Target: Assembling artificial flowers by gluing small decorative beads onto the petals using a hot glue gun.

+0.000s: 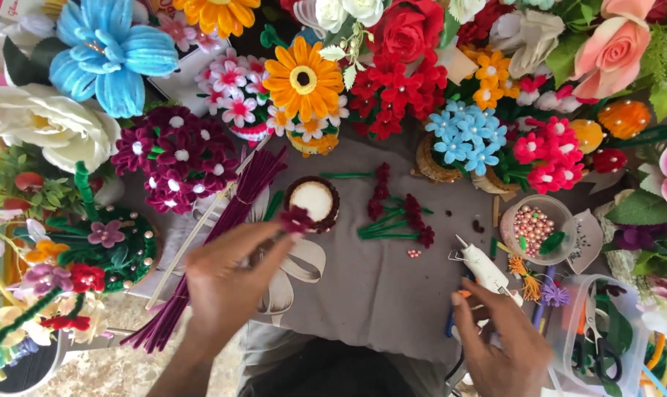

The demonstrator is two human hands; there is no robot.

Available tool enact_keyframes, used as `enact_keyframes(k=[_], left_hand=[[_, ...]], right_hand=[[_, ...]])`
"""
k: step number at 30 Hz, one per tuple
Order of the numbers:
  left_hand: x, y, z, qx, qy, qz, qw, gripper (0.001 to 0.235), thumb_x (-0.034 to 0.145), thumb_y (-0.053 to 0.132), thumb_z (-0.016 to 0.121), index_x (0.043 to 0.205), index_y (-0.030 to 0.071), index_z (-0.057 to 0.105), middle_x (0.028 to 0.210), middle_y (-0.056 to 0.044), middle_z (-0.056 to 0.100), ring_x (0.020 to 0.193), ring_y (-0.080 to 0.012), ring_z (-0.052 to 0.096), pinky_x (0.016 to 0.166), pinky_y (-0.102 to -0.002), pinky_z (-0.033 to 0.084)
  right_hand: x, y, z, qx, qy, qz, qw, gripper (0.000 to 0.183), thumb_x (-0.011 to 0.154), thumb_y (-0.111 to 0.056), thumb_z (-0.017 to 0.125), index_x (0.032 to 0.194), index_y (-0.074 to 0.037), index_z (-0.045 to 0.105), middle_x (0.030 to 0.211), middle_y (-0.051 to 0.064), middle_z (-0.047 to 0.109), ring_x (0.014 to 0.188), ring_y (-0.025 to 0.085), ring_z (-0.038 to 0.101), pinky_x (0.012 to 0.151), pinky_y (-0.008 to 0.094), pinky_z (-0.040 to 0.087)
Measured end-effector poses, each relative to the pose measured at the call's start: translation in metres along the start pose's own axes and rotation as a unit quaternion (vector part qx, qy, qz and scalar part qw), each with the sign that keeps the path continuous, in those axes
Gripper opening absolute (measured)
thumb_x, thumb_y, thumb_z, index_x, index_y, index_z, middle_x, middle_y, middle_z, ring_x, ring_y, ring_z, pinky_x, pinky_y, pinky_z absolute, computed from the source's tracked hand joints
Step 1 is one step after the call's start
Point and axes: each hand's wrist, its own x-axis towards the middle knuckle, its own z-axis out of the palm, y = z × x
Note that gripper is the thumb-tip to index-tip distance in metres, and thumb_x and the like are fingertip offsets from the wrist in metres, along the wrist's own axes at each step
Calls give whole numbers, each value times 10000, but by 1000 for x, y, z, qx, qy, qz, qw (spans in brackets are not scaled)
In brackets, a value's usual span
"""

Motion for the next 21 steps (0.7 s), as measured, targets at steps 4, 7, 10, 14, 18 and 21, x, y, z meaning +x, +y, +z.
enact_keyframes(k=[4,7,10,14,18,21], left_hand=[[0,-11,-4,64,27,-14,997,204,858,111,855,1015,-2,792,850,-111,785,538,-99,616,447,-241,477],[11,-8,-1,49,26,4,998,165,901,55,816,1056,8,786,971,-124,798,622,-95,645,511,-235,509],[25,9,4,2,-10,82,997,205,857,0,847,1046,-13,768,976,-134,803,862,-225,814,751,-282,692],[26,30,14,-48,-54,120,990,181,875,-53,813,1037,12,769,888,-89,815,689,-121,766,557,-192,643],[29,38,17,-45,-68,133,988,174,874,-34,801,1042,-16,761,981,-117,797,870,-204,791,778,-293,666],[34,19,22,-8,-66,128,990,162,905,-5,789,1065,-16,762,972,-129,807,839,-201,802,729,-262,679]], right_hand=[[-2,-3,5,27,-3,-33,999,159,908,-76,764,1048,-1,770,853,85,744,649,132,641,587,271,526],[3,-10,0,16,-8,5,1000,221,896,-103,777,1079,22,776,858,116,752,690,170,677,588,293,557],[15,-23,5,42,-10,32,999,464,824,-198,845,1251,-57,730,1141,70,724,696,143,581,636,268,528],[40,-58,9,124,-64,-76,987,782,833,-224,828,1509,-126,448,1630,224,382,939,129,768,708,269,683],[43,-69,14,329,-155,-35,931,342,905,-191,757,1209,-97,633,844,46,750,675,93,712,582,221,601],[-6,102,17,156,-175,-158,959,235,903,-336,657,1032,-181,778,823,-8,742,733,117,661,669,304,502]])
